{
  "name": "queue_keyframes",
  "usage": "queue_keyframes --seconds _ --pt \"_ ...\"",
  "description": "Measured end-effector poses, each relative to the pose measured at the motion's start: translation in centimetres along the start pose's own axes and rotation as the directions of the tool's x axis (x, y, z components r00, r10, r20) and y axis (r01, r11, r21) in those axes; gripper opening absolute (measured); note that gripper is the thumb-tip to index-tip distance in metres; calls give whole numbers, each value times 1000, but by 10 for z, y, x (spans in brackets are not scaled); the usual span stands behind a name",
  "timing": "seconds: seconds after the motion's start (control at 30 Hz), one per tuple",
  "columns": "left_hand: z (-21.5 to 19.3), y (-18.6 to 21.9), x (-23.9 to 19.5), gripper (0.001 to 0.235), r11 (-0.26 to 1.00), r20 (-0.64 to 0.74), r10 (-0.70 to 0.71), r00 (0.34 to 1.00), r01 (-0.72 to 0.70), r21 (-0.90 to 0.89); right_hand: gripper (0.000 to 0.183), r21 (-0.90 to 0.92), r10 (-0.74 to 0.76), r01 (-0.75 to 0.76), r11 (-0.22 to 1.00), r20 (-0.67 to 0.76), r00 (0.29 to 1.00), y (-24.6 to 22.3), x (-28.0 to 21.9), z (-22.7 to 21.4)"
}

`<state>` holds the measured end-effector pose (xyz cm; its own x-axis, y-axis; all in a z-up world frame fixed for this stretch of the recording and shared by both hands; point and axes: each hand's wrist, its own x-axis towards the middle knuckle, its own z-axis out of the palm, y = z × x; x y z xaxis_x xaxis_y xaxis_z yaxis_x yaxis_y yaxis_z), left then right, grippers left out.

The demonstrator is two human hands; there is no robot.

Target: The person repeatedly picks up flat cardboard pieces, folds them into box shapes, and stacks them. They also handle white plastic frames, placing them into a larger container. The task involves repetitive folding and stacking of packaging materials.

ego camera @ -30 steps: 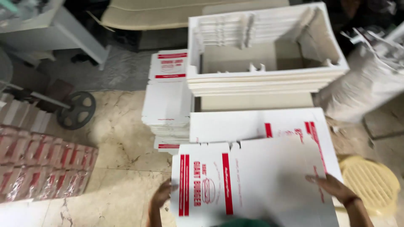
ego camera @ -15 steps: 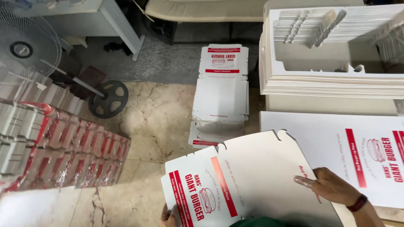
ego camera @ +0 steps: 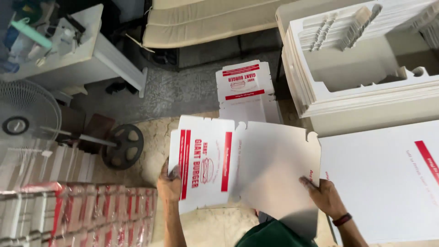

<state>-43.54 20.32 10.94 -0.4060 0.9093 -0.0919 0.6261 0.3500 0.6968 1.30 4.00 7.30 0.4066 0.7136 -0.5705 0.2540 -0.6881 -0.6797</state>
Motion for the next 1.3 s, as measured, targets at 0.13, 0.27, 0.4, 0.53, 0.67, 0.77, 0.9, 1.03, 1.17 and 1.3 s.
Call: queue_keyframes --seconds 0.13,0.27,0.4,0.53,0.67,0.77,0.9,1.03,1.17,1.3 --pt "16 78 82 50 969 200 138 970 -174 177 36 171 41 -27 985 -81 996 -39 9 37" --pt "53 140 159 43 845 306 409 860 -483 229 41 385 252 -197 902 -98 963 -78 21 70" --pt "114 185 248 41 677 279 640 716 -697 236 67 447 253 -148 882 -185 950 -61 52 126" --pt "163 270 316 44 641 545 565 619 -746 183 50 564 297 -82 822 -300 907 -79 77 177" --pt "232 350 373 59 561 701 527 480 -816 138 51 690 457 -133 712 -311 834 -99 128 216" --pt "290 332 409 88 412 514 792 329 -909 -53 51 869 634 -264 418 -72 770 -74 189 250" --pt "260 227 353 70 486 696 651 302 -871 -77 70 916 573 -362 172 205 793 -5 269 301" --pt "213 -41 344 57 539 999 30 -10 -842 -25 80 892 663 -438 108 264 700 21 290 327" --pt "182 -254 340 80 606 997 -6 77 -793 65 74 907 688 -403 123 215 693 18 295 323" --pt "236 -270 287 64 845 916 229 329 -534 -20 80 860 690 -459 223 193 697 10 294 309"
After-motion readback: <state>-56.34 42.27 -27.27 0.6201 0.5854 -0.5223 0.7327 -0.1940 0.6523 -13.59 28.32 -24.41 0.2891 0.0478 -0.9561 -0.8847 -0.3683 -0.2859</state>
